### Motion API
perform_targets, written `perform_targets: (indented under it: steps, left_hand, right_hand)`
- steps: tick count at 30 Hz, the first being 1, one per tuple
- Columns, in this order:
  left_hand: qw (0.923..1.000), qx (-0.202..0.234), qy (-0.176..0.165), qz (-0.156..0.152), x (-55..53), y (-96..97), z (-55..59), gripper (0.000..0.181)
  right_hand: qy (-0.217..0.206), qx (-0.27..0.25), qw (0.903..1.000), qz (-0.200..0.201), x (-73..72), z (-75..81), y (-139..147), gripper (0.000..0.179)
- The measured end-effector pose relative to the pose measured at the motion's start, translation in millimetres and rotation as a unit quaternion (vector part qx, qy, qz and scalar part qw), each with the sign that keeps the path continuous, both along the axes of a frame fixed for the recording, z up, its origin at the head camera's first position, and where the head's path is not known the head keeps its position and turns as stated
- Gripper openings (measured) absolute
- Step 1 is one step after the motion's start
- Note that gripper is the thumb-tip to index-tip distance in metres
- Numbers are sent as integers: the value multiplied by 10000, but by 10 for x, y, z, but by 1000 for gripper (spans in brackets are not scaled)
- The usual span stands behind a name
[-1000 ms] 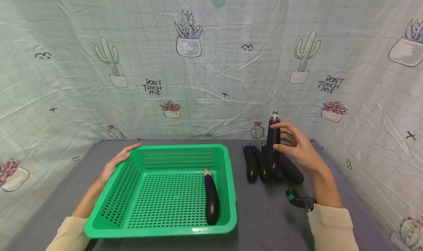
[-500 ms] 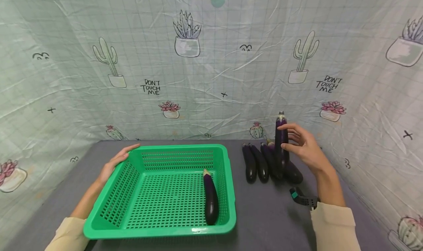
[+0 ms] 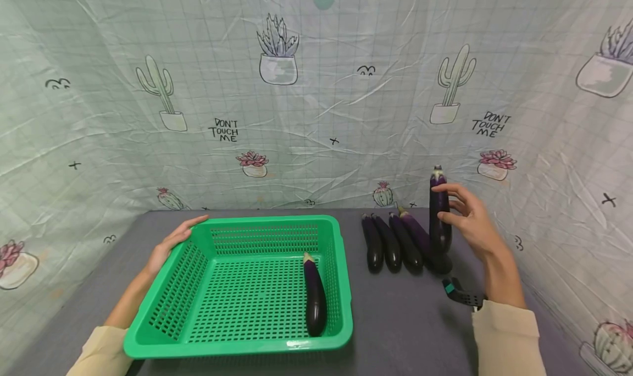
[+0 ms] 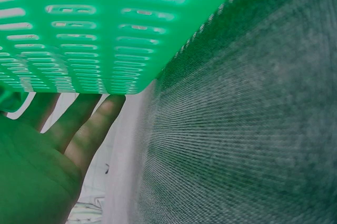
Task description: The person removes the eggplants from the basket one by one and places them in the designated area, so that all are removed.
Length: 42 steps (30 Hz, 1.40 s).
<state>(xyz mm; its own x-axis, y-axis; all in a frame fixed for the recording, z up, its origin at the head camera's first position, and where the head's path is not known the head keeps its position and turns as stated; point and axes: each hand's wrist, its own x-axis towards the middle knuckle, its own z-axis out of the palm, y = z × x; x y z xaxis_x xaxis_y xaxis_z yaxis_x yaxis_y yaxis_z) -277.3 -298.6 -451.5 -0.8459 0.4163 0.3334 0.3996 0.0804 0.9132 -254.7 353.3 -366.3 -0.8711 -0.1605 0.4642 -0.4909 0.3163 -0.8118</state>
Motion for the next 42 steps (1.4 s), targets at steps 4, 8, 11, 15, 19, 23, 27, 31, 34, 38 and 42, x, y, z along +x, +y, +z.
perform_targets:
  steps: [4, 8, 11, 15, 19, 23, 27, 31, 34, 38, 42]
  left_hand:
    - [9990, 284, -210, -273, -1, -7, 1, 50]
    - [9990, 280, -228, -251, 6, 0, 9, 50]
    - [9993, 244, -217, -201, 9, 7, 17, 50]
    - [9997, 162, -139, -116, 14, 9, 15, 50]
    - [9990, 292, -211, -269, 17, 4, 11, 50]
    - [9985, 344, -283, -324, 16, 0, 9, 50]
    - [9999, 76, -100, -38, 12, 7, 11, 50]
    - [9997, -149, 88, 181, 14, 17, 19, 50]
    - [9999, -66, 26, 99, 20, 19, 24, 50]
    - [10000, 31, -76, 1, 29, 20, 26, 50]
    - [9999, 64, -89, -38, 25, 18, 25, 50]
  right_hand:
    - [-52, 154, 9996, -243, -2, -28, 58, 49]
    - [-205, 495, 9967, -615, -14, -60, 122, 49]
    - [-340, 625, 9945, -771, -26, -87, 172, 49]
    - [-312, 684, 9940, -795, -63, -144, 233, 51]
    - [-282, 727, 9941, -759, -123, -225, 292, 53]
    - [-511, 871, 9918, -785, -170, -324, 348, 54]
    - [-745, 1051, 9874, -921, -203, -408, 373, 54]
    - [-871, 1249, 9827, -1059, -223, -469, 384, 54]
    - [-798, 1310, 9829, -1019, -249, -523, 398, 54]
    - [-654, 1294, 9850, -933, -291, -596, 414, 53]
    - [-685, 1292, 9839, -1025, -312, -647, 428, 51]
